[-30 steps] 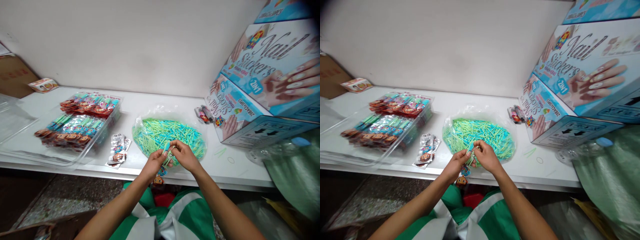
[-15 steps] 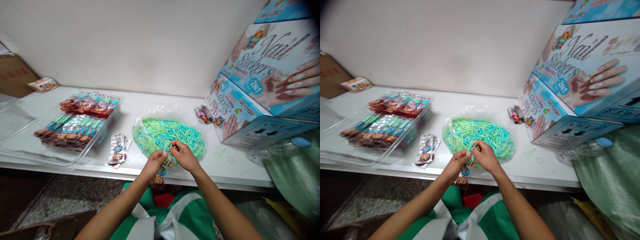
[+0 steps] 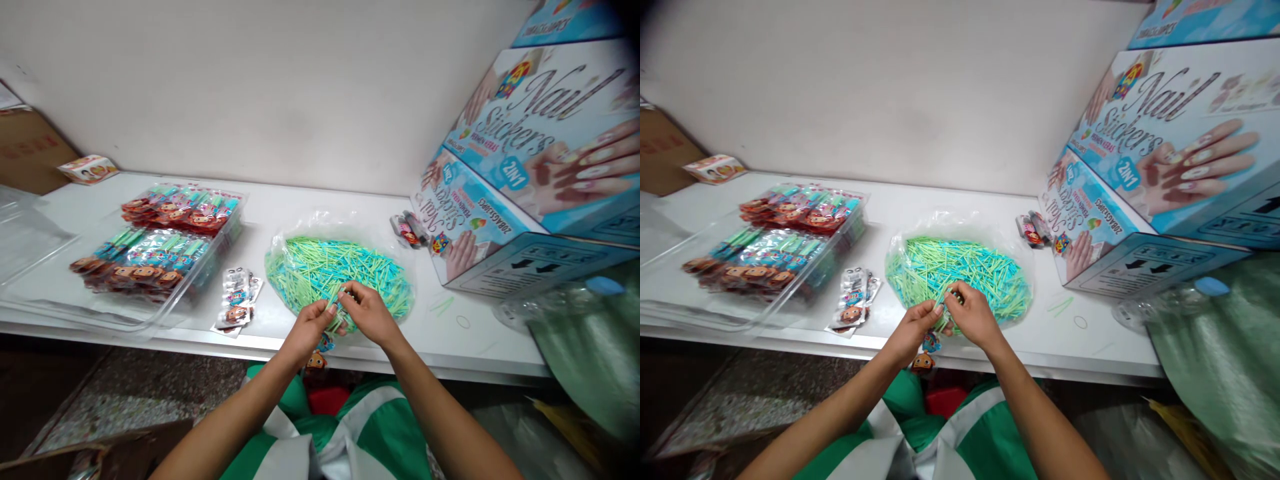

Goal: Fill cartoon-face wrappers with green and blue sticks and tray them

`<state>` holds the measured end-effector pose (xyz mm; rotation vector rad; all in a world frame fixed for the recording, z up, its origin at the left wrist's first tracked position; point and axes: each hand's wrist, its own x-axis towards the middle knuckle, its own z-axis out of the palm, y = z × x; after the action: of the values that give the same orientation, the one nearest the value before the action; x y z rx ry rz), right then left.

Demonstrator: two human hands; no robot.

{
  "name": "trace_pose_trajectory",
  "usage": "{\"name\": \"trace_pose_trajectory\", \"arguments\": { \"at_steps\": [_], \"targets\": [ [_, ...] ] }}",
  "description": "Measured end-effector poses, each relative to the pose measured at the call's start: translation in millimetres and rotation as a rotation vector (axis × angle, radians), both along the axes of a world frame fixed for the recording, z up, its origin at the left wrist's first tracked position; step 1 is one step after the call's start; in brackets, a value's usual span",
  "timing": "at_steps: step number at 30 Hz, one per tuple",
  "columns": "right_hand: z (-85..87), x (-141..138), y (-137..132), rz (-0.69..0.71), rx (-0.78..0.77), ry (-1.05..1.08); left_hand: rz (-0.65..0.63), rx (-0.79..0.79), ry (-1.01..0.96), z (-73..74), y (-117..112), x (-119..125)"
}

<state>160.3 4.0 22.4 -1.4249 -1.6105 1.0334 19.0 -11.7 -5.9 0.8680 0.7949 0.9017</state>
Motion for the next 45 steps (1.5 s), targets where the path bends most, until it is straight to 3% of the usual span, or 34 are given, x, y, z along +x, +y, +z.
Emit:
{"name": "trace_pose_trajectory", "arguments": {
  "at_steps": [11,14,17,21,26,29,32,36,39,45],
  "targets": [
    [-8.7,12.9,9.4,0.098,-0.020,0.007,-0.035,-0.137,-0.063,2.1,-4.1,-2.7],
    [-17.3,29.0,25.9,0.021,-0.047,0.029,-0.020,-0.172,-0.054,2.8,-6.4,-9.2],
    [-28.3,37.5,46.2,-0.038,0.007,-0.130,0.008,-0.187,-0.043,0.3,-7.8,-15.0],
    [-39.7,17.4,73.5,-0.062,0.063,-0.350,0.037,-0.220,-0.038,-3.7,-7.6,-17.2],
    [-54.2,-23.0,105.0,-0.140,0.102,-0.339,0.047,-0.210,-0.017,-4.4,-5.6,-18.3],
    [-60.4,-26.9,115.5,-0.134,0.116,-0.277,0.054,-0.223,-0.022,-3.4,-4.3,-21.0],
    [-54.2,-14.0,115.7,-0.172,0.147,-0.185,0.060,-0.241,-0.044,-2.6,-3.1,-23.5],
    [-27.3,6.6,97.4,-0.255,0.174,-0.022,0.056,-0.250,-0.063,-2.2,-1.6,-23.8],
    [-9.3,10.9,74.4,-0.180,0.126,0.221,0.040,-0.242,-0.060,-1.5,-0.9,-22.1],
    [-3.1,5.8,46.6,-0.121,0.132,0.210,0.019,-0.215,-0.057,1.5,-2.5,-19.2]
  ]
}}
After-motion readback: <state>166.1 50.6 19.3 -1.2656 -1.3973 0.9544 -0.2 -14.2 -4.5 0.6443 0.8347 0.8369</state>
